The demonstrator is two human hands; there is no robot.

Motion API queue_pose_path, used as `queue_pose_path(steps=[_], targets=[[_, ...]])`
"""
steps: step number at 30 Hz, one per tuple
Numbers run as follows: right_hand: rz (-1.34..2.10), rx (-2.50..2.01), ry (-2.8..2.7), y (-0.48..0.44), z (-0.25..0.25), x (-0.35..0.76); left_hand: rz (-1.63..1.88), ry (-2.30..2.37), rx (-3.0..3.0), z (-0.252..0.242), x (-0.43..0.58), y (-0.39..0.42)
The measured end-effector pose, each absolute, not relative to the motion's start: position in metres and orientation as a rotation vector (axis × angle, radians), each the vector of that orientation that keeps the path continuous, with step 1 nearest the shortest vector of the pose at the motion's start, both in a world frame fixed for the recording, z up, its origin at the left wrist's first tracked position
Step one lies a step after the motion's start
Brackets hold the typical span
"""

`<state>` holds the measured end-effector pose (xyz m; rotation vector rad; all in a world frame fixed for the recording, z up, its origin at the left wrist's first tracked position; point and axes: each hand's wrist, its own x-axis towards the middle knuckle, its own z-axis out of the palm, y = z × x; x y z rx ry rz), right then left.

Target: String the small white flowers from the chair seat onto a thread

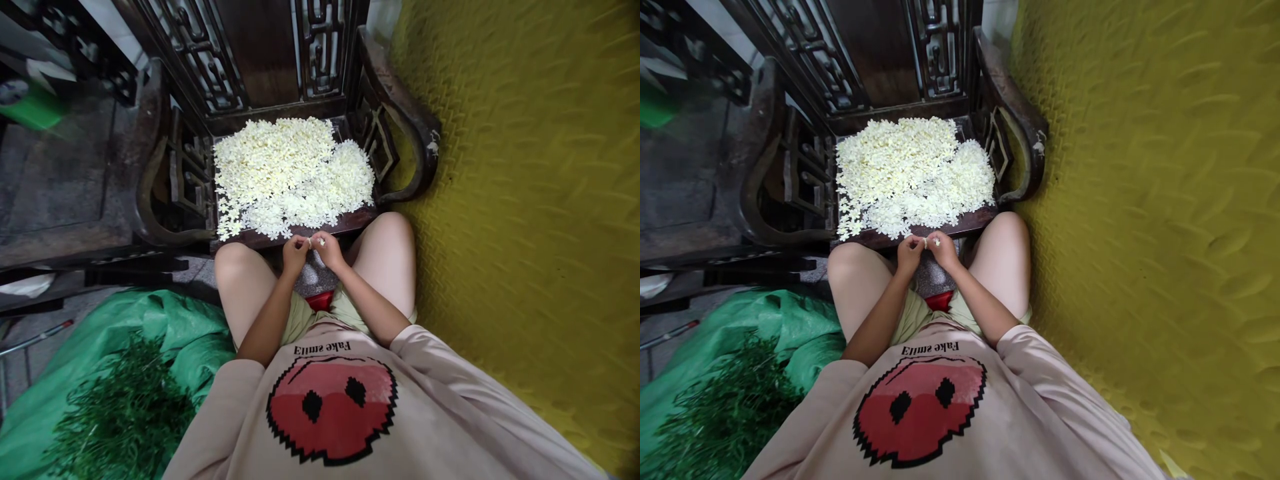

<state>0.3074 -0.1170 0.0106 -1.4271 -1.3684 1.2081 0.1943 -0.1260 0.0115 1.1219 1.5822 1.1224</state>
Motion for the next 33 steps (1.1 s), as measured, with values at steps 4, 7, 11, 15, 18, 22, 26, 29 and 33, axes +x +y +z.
queue_pose_path(steps=[4,7,11,15,18,22,26,29,33], targets=[[1.171,-1.403,-1.47,-0.117,0.009,0.305,1.196,1.574,0.909,0.009,0.2,-0.127],[1.127,-1.382,-1.564,-0.117,0.01,0.307,1.206,1.584,0.835,0.009,0.201,-0.127],[1.083,-1.357,-1.637,-0.116,0.012,0.315,1.123,1.536,1.03,0.009,0.194,-0.124],[1.06,-1.374,-1.701,-0.116,0.013,0.322,1.015,1.561,1.274,0.006,0.187,-0.124],[1.095,-1.391,-1.653,-0.116,0.012,0.322,0.99,1.591,1.38,0.003,0.187,-0.126],[1.12,-1.426,-1.547,-0.118,0.011,0.32,0.951,1.622,1.513,0.002,0.188,-0.128],[1.13,-1.449,-1.495,-0.118,0.01,0.32,0.913,1.652,1.618,0.004,0.189,-0.129],[1.127,-1.477,-1.485,-0.118,0.008,0.321,0.945,1.643,1.615,0.003,0.19,-0.13],[1.122,-1.468,-1.505,-0.117,0.009,0.319,1.03,1.621,1.438,0.002,0.193,-0.131]])
